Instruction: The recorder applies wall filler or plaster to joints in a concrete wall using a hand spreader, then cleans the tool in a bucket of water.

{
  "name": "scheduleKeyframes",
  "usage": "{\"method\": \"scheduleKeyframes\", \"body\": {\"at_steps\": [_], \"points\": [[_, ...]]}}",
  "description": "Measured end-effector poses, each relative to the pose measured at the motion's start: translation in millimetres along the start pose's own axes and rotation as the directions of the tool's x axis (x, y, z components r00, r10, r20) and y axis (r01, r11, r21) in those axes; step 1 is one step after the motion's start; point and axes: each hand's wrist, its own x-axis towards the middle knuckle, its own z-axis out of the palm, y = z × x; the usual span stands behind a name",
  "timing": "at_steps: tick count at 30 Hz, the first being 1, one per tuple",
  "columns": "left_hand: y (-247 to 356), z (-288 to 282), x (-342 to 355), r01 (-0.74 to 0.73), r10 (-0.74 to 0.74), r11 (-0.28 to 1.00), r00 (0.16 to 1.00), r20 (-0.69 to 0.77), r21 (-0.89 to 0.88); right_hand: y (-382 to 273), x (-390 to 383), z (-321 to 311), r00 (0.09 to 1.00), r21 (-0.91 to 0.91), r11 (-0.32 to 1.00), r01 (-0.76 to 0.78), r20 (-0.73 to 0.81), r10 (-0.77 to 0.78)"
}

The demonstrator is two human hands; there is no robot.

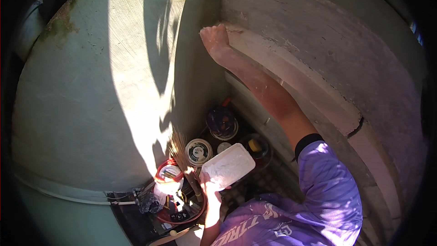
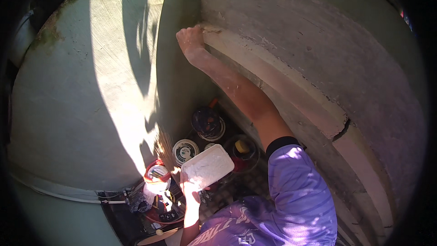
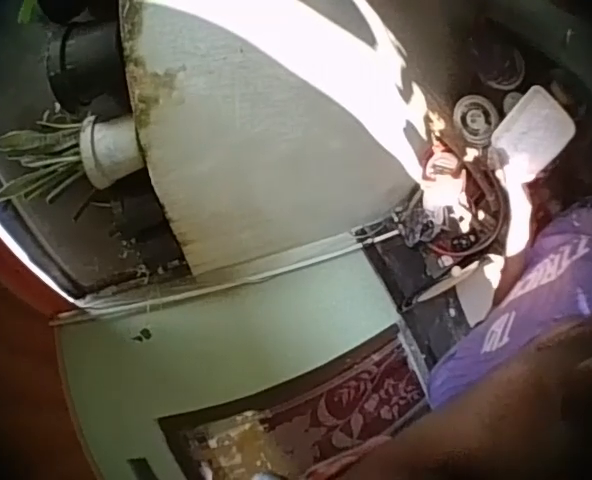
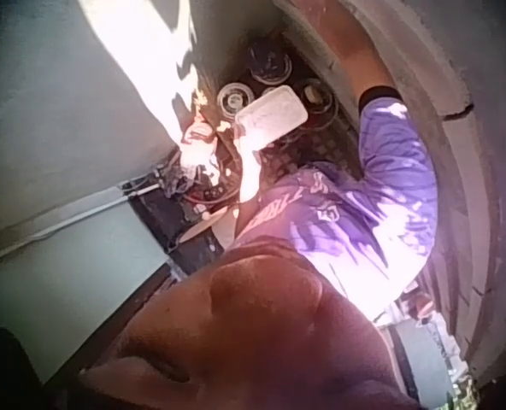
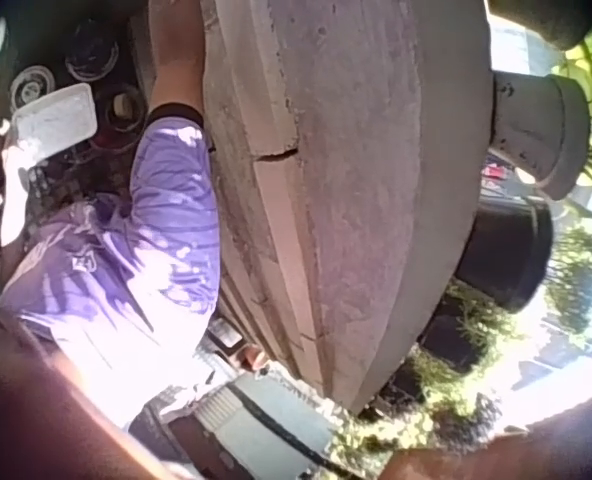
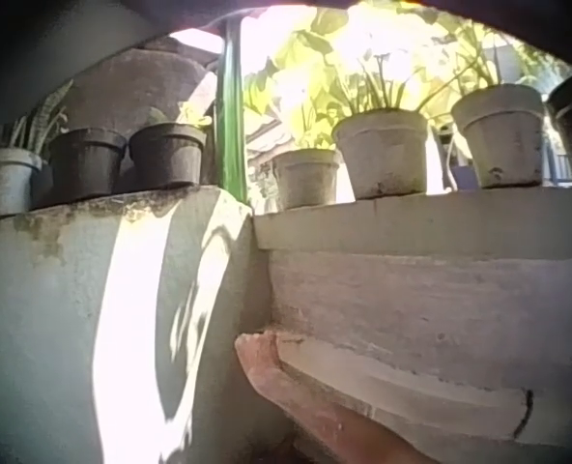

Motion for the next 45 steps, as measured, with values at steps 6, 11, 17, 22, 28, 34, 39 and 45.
{"method": "scheduleKeyframes", "body": {"at_steps": [6, 11, 17, 22, 28, 34, 39, 45], "points": [[-13, -11, 11, -0.064, 0.064, 0.998, 0.998, 0.011, 0.012, 0, -5, -3, 0.877, 0.113, 0.987, -0.11, -0.457, 0.15], [1, -11, 6, -0.023, 0.069, 0.988, 0.95, 0.303, -0.151, 4, -14, 3, 0.967, -0.025, 0.991, -0.13, -0.224, 0.121], [-2, -8, 0, -0.118, 0.128, 0.99, 0.983, 0.131, -0.079, 1, -45, 29, 0.882, -0.028, 0.999, 0.017, -0.47, -0.028], [3, -11, 0, -0.104, 0.126, 0.988, 0.972, 0.199, -0.117, 17, -73, 63, 0.949, -0.398, 0.892, 0.213, -0.133, -0.286], [0, -13, 7, -0.086, 0.114, 0.988, 0.968, 0.223, -0.131, -12, -91, 75, 0.882, -0.02, 0.966, 0.257, -0.404, -0.243], [2, -17, 8, -0.084, 0.116, 0.988, 0.957, 0.267, -0.129, 23, -47, 42, 0.937, 0.439, 0.868, -0.231, -0.138, 0.319], [1, -18, 8, -0.076, 0.113, 0.984, 0.965, 0.236, -0.16, 52, -34, 6, 0.95, 0.31, 0.917, -0.251, -0.104, 0.295], [-4, -22, 13, -0.193, 0.198, 0.979, 0.975, 0.097, -0.064, 59, -28, -43, 0.945, 0.17, 0.963, -0.208, -0.218, 0.242]]}}
